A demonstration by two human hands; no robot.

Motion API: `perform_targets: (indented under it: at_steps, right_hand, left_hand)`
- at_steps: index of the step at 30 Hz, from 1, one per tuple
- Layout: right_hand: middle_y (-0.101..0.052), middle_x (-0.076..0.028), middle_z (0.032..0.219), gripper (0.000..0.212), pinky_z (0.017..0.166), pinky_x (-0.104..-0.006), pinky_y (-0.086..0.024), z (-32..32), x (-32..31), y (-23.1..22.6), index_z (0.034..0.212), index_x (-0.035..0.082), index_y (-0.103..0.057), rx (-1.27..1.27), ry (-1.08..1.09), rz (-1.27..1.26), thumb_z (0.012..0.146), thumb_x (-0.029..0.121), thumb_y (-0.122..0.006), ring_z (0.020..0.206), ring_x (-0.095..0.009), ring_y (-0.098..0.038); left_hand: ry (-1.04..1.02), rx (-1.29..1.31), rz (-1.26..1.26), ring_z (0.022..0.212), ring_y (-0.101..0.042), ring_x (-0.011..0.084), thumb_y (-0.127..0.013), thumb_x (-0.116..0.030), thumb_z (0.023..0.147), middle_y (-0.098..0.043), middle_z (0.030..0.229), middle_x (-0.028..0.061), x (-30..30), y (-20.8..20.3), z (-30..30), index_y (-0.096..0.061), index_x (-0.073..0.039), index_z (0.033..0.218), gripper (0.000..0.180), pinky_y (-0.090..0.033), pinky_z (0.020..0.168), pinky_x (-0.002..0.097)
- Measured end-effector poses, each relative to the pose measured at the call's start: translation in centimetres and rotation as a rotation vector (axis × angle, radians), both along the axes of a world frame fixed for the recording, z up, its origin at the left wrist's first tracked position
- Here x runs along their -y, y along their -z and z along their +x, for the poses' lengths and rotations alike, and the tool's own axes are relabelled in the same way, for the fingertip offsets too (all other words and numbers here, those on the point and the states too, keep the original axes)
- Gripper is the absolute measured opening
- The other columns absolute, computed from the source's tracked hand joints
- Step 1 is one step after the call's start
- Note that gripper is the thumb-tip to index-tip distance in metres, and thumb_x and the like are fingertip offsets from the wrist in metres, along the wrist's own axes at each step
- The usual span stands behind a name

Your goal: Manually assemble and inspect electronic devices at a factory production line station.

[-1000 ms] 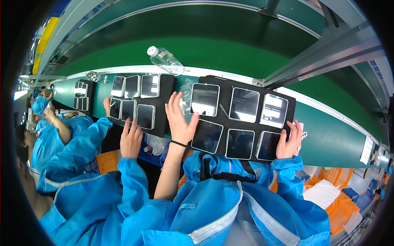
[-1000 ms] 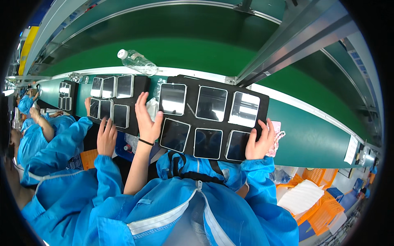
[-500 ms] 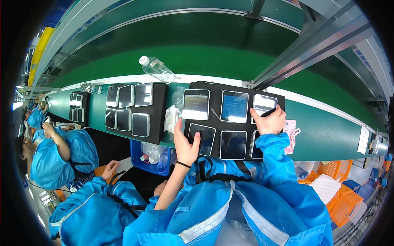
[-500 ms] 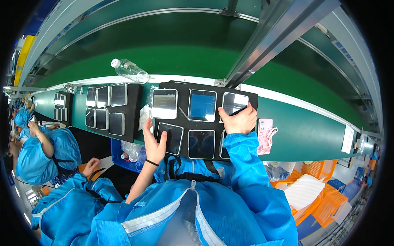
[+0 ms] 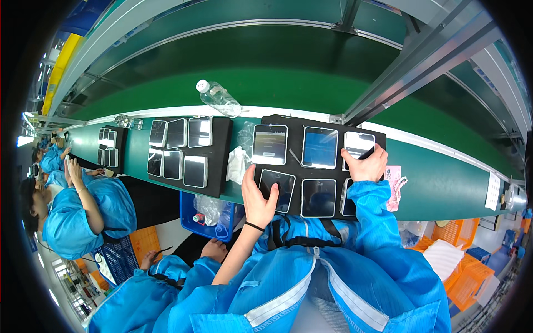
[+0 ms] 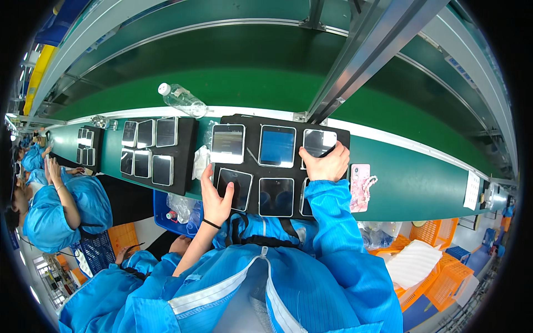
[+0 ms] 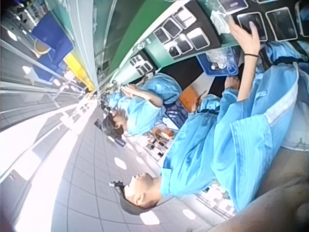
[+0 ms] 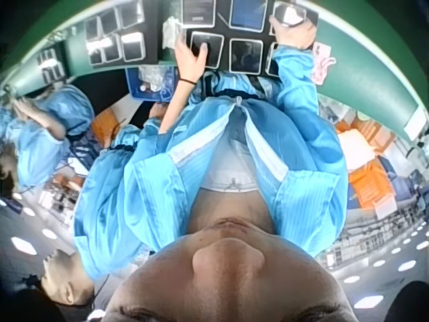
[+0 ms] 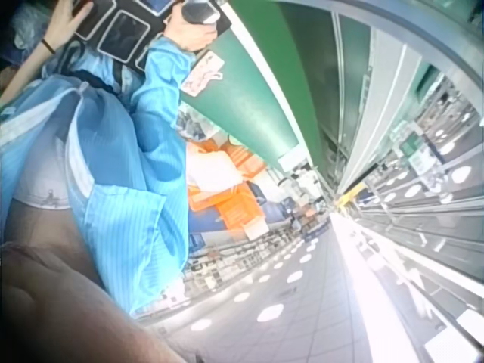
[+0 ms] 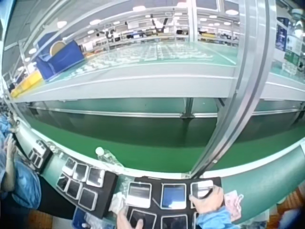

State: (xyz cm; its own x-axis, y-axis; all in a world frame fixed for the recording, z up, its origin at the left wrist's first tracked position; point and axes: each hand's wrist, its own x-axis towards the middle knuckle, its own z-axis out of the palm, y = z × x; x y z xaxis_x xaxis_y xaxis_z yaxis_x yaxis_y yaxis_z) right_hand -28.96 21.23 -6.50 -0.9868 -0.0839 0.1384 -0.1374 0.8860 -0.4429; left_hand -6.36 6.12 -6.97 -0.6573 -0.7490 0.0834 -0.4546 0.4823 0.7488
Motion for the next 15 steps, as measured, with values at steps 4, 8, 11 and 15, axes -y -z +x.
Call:
perform_targets:
  at_steps: [4,8,11,15]
  right_hand:
    - [-0.053,-0.021,0.112,0.088,0.094,-0.0441,-0.041,-0.01,-0.03,0.13,0.115,-0.007,-0.053,-0.008,-0.001,-0.004,0.053,0.047,-0.084,0.106,-0.036,-0.051]
    - [-0.053,-0.021,0.112,0.088,0.094,-0.0438,-0.041,-0.09,-0.18,0.31,0.115,-0.007,-0.053,-0.012,-0.004,-0.010,0.053,0.047,-0.084,0.106,-0.036,-0.051]
    - [-0.053,-0.021,0.112,0.087,0.094,-0.0438,-0.042,-0.08,-0.18,0.15,0.115,-0.007,-0.053,-0.009,-0.005,-0.015,0.053,0.047,-0.084,0.106,-0.036,-0.051]
    - [-0.053,-0.022,0.113,0.088,0.094,-0.0441,-0.042,-0.04,-0.07,0.16,0.115,-0.006,-0.053,-0.002,-0.002,-0.033,0.053,0.047,-0.084,0.107,-0.037,-0.051]
  left_hand:
    - [0.014,-0.003,-0.014,0.124,-0.039,0.0414,-0.065,-0.019,0.081,-0.040,0.134,0.0263,-0.11,-0.17,-0.13,-0.031,0.006,0.136,0.070,-0.030,0.106,0.0453]
    - [0.022,0.000,-0.033,0.124,-0.039,0.0416,-0.066,-0.019,0.080,-0.040,0.134,0.0265,-0.23,-0.23,-0.09,-0.032,0.004,0.136,0.069,-0.029,0.106,0.0458]
    - [0.024,0.019,-0.058,0.125,-0.038,0.0419,-0.065,-0.019,0.080,-0.039,0.135,0.0268,-0.34,-0.40,-0.29,-0.032,0.003,0.136,0.069,-0.029,0.106,0.0463]
    - [0.039,0.027,-0.057,0.125,-0.038,0.0420,-0.065,-0.019,0.080,-0.038,0.135,0.0269,-0.39,-0.44,-0.38,-0.033,0.003,0.136,0.068,-0.029,0.106,0.0465]
